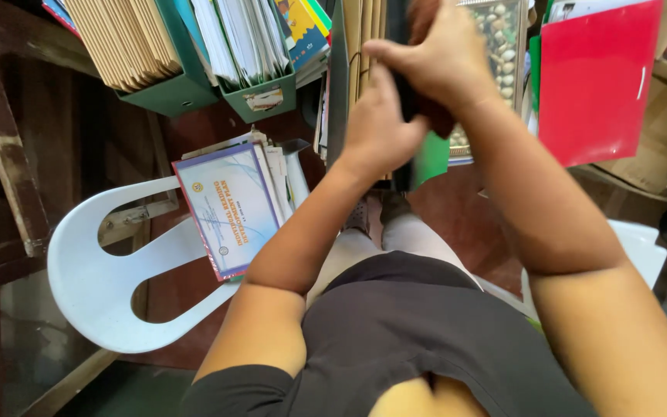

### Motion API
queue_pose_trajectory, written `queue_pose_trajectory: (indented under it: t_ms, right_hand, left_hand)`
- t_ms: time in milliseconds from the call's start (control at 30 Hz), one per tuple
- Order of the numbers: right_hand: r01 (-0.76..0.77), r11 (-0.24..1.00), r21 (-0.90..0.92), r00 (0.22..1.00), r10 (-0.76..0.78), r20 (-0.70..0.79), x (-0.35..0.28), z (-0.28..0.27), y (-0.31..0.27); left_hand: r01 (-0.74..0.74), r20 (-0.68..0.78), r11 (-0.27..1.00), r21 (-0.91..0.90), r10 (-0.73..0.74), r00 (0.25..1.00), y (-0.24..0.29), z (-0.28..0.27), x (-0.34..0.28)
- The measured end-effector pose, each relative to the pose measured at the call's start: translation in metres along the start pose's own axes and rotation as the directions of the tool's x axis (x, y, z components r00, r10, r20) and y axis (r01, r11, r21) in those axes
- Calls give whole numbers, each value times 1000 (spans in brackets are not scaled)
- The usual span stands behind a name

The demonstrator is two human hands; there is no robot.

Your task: Wiping dust off various file folders and documents using a cloth.

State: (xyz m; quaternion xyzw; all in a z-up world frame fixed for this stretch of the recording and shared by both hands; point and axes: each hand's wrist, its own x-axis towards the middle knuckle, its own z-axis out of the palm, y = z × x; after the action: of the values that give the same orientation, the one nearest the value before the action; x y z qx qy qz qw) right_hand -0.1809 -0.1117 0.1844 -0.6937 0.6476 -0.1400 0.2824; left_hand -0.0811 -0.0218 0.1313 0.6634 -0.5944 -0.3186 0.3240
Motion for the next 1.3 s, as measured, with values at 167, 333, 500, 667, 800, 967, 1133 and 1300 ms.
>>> queue_pose_trajectory:
  t_ms: [167, 333, 500, 667, 800, 967, 1133, 1300]
  right_hand:
    - [-72, 997, -22, 995, 71, -76, 4, -17, 50]
    - [-129, 982, 138, 976, 150, -160, -22, -34, 88]
    - [-178, 828, 532, 945, 294, -142, -50, -57, 124]
    - [-123, 791, 600, 945, 278, -172, -73, -108, 107]
    - [30, 661, 750, 933, 252, -259, -80, -138, 95]
    - [211, 246, 946, 945, 196, -261, -54, -124, 128]
    - [76, -125, 989, 982, -165, -96, -11, -48, 161]
    - [51, -24, 998, 998, -47, -52, -4, 5, 133]
  left_hand:
    - [-172, 78, 973, 151, 162, 984, 20, 34, -3]
    - [-220, 102, 953, 211, 202, 974, 49, 65, -16]
    - [-313, 310, 943, 116, 265, 913, 73, 46, -24]
    - [35, 385, 981, -193, 43, 922, 27, 45, 15]
    - [422, 496, 839, -344, -219, 840, 17, 23, 24]
    - [661, 639, 407, -630, -213, 740, 36, -29, 28]
    - [523, 508, 203, -828, -125, 852, -15, -48, 21]
    - [316, 229, 424, -849, -243, 943, -67, -63, 0]
